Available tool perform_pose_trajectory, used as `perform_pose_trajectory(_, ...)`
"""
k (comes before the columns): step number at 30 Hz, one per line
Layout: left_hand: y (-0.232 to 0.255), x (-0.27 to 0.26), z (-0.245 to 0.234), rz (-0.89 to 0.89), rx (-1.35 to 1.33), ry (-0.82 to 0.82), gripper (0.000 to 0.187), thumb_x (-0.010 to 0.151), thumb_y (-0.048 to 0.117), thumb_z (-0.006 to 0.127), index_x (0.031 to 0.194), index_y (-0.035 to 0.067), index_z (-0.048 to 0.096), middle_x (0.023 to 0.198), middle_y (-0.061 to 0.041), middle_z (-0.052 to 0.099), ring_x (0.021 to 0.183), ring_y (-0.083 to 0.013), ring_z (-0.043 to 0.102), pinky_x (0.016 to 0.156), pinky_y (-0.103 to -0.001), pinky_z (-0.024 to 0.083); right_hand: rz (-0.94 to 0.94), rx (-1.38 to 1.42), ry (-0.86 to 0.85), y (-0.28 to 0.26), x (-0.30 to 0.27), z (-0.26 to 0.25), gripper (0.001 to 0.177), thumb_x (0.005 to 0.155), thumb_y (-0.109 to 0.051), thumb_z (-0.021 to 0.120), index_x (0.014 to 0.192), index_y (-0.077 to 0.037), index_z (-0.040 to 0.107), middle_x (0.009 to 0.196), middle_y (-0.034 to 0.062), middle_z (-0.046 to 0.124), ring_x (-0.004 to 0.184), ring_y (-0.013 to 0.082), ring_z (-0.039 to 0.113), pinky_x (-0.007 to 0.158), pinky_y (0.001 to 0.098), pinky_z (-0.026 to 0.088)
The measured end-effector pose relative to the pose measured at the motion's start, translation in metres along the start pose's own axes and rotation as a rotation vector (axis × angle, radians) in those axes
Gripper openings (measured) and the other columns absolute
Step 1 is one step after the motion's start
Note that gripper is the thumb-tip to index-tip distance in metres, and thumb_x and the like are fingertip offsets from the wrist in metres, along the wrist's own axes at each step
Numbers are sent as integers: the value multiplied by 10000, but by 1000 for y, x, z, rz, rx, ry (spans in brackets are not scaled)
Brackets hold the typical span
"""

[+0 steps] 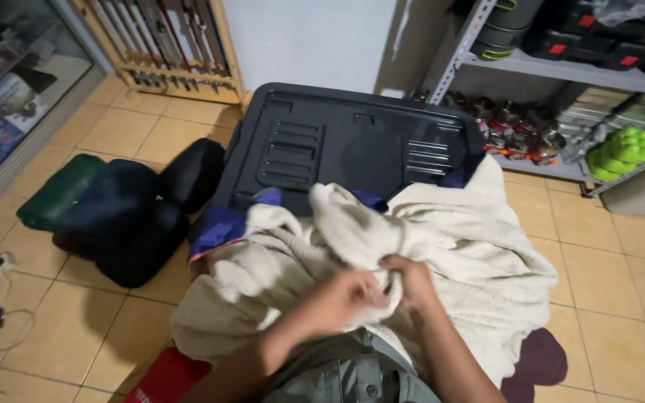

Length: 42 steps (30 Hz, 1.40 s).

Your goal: The person is folding a brown pillow and then proceeds to unfold and refold a large blue and white sleeping bag on top of a plastic bin lid.

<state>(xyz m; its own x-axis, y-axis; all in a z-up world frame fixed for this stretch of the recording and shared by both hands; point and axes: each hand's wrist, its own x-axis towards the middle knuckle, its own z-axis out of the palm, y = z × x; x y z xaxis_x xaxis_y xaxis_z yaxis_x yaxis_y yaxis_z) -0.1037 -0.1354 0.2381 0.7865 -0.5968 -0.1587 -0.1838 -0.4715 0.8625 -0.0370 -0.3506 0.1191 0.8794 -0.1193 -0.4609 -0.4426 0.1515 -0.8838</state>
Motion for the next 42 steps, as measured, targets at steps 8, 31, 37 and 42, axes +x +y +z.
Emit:
perform_pose_trajectory(8, -35, 61, -49, 209, -127, 232, 869, 881, 313, 727, 1604, 147, 272, 1652, -89, 379, 1481, -277, 428, 1199, -471, 379, -581, 131, -275, 80, -1, -124, 108, 734, 140, 664, 784, 95, 748, 635, 108, 690, 338, 97, 432, 247, 214, 270)
perform_pose_trajectory(31, 56, 27, 24, 317, -1349, 221, 199, 1038, 295, 610, 965, 124, 682, 834, 21, 651, 657, -71, 556, 576, -245, 432, -1566, -753, 12, -52, -159, -12, 619, 1028, -472, 494, 1570, -193, 386, 1695, 117, 294, 1612, 351, 265, 1366, 566, 215)
perform_pose_trajectory(37, 48, 11, 36, 209, -1325, 378, 288, 991, 285, 689, 832, 51, 744, 699, -41, 661, 676, -127, 662, 640, -290, 570, -550, -505, 128, -33, -105, -53, 726, 1056, -577, 219, 1436, -49, 542, 1266, 303, 655, 1155, 489, 594, 1015, 619, 455)
perform_pose_trajectory(42, 41, 10, 28, 351, -1389, -52, 193, 1033, 176, 603, 980, 20, 703, 758, 8, 658, 543, -45, 511, 462, -214, 382, -884, -212, -60, -62, -153, -47, 402, 1067, -154, 369, 1352, 58, 558, 1405, 217, 625, 1296, 300, 592, 1128, 385, 445)
